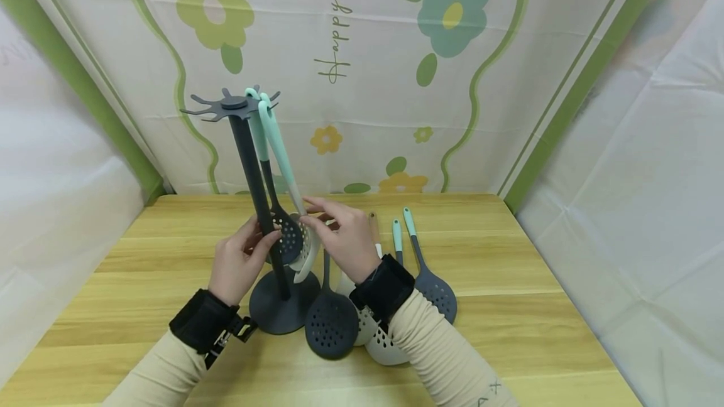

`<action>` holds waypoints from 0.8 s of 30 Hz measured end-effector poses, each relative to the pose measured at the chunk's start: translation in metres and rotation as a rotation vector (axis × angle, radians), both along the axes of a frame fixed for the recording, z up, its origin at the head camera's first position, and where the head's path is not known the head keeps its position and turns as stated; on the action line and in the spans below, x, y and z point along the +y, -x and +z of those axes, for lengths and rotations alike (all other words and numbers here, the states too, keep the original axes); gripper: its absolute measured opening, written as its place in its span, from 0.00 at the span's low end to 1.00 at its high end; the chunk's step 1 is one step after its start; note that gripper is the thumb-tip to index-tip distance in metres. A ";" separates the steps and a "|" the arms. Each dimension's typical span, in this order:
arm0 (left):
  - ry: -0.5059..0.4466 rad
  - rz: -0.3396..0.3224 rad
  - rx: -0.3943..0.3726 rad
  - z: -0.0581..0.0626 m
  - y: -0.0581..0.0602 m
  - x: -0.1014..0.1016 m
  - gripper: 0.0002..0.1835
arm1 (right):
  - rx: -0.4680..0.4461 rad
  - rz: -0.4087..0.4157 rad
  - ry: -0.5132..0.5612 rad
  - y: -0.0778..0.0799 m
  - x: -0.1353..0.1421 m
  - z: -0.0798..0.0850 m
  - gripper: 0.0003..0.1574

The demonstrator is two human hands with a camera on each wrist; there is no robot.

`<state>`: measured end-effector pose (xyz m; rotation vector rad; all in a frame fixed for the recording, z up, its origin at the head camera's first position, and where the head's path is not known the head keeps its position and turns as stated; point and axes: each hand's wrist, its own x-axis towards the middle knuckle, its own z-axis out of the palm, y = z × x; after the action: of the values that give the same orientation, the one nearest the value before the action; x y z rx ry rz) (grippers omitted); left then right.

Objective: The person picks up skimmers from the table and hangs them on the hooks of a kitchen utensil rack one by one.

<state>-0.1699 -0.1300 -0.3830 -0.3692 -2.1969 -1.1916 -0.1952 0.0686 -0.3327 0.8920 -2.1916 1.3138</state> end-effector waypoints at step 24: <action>-0.012 -0.016 -0.003 0.001 0.000 0.000 0.18 | 0.039 -0.104 -0.068 0.007 0.023 -0.002 0.20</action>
<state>-0.1699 -0.1304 -0.3819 -0.3807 -2.1923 -1.2132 -0.2024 0.0913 -0.3350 0.8101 -2.2327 1.1704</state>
